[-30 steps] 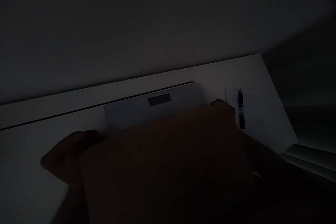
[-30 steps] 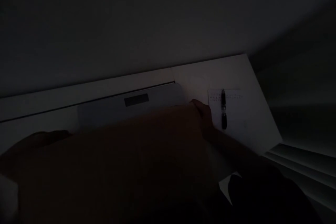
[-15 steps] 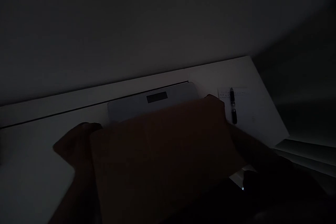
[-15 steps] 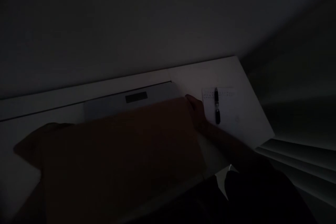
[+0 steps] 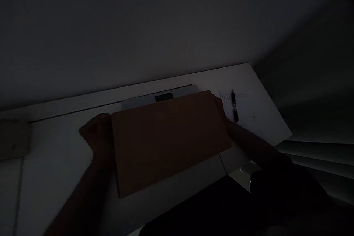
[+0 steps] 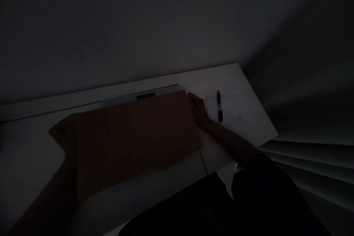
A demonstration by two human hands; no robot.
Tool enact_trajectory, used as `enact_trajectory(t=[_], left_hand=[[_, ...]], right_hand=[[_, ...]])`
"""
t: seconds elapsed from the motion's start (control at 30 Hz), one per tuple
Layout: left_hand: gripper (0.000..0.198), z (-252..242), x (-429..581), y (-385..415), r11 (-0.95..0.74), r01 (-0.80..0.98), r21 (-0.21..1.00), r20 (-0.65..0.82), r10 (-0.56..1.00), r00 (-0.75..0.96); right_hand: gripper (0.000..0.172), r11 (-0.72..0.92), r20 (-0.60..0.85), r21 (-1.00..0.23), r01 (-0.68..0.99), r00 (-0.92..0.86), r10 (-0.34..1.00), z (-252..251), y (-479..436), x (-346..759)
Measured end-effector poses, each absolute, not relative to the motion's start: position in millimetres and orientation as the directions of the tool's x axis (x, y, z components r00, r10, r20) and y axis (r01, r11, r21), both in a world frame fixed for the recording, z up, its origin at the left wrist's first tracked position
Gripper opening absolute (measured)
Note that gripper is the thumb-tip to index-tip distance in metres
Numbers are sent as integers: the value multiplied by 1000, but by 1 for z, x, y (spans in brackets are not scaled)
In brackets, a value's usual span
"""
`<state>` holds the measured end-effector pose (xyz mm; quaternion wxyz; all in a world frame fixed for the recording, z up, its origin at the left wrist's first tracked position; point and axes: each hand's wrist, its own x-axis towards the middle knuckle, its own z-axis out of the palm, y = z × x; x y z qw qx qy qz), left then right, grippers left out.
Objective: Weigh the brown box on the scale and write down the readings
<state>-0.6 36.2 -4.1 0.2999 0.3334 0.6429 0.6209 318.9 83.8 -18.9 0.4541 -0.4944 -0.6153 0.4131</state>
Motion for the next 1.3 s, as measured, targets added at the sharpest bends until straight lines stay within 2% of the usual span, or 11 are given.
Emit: enact_trajectory(t=[0.3, 0.63, 1.07, 1.3], left_hand=[[32, 9, 9, 34, -46, 103, 994, 98, 802, -589], [23, -10, -4, 33, -78, 174, 982, 159, 835, -526], [32, 1, 7, 23, -118, 305, 945, 266, 818, -510], [32, 19, 3, 14, -249, 366, 897, 415, 761, -499]], right_hand=[[48, 188, 174, -953, 237, -77, 982, -15, 82, 316], [45, 281, 275, -906, 318, -64, 959, -22, 81, 317], [47, 335, 379, -872, 357, 61, 923, -18, 92, 318], [40, 332, 380, -891, 309, 106, 919, 2, 97, 324]])
